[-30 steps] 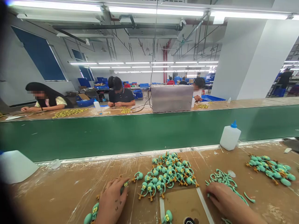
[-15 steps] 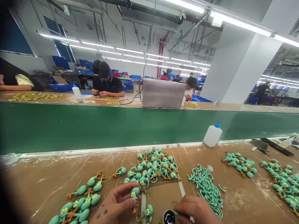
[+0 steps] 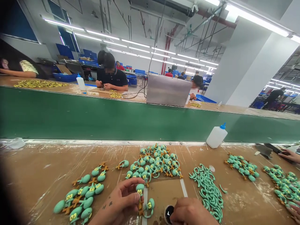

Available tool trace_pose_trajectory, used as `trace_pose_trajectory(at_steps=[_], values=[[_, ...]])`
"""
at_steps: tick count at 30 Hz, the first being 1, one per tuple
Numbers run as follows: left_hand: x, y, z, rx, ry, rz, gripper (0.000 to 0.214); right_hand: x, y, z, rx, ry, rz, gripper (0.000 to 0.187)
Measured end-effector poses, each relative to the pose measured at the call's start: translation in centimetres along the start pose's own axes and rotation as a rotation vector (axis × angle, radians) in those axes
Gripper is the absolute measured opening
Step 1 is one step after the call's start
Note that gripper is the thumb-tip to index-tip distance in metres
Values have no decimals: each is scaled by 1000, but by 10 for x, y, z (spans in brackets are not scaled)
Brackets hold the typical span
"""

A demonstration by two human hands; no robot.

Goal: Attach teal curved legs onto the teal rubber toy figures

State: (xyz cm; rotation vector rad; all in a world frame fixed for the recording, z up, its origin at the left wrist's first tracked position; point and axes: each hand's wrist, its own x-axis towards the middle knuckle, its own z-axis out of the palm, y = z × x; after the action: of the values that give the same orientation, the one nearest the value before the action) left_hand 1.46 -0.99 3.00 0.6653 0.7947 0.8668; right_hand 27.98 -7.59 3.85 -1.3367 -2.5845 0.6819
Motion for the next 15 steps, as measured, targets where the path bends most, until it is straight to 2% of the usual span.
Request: trace_pose_trajectory(at_steps=[7, 12, 15], values=[[0, -2, -1, -56, 53, 19, 46, -7, 2, 17, 53, 159, 180, 22], [2, -6, -4, -51, 24, 16, 47, -6, 5, 23, 71, 199, 156, 22], [4, -10, -5, -64, -5, 8, 48, -5, 0, 19, 175, 308, 137, 20]])
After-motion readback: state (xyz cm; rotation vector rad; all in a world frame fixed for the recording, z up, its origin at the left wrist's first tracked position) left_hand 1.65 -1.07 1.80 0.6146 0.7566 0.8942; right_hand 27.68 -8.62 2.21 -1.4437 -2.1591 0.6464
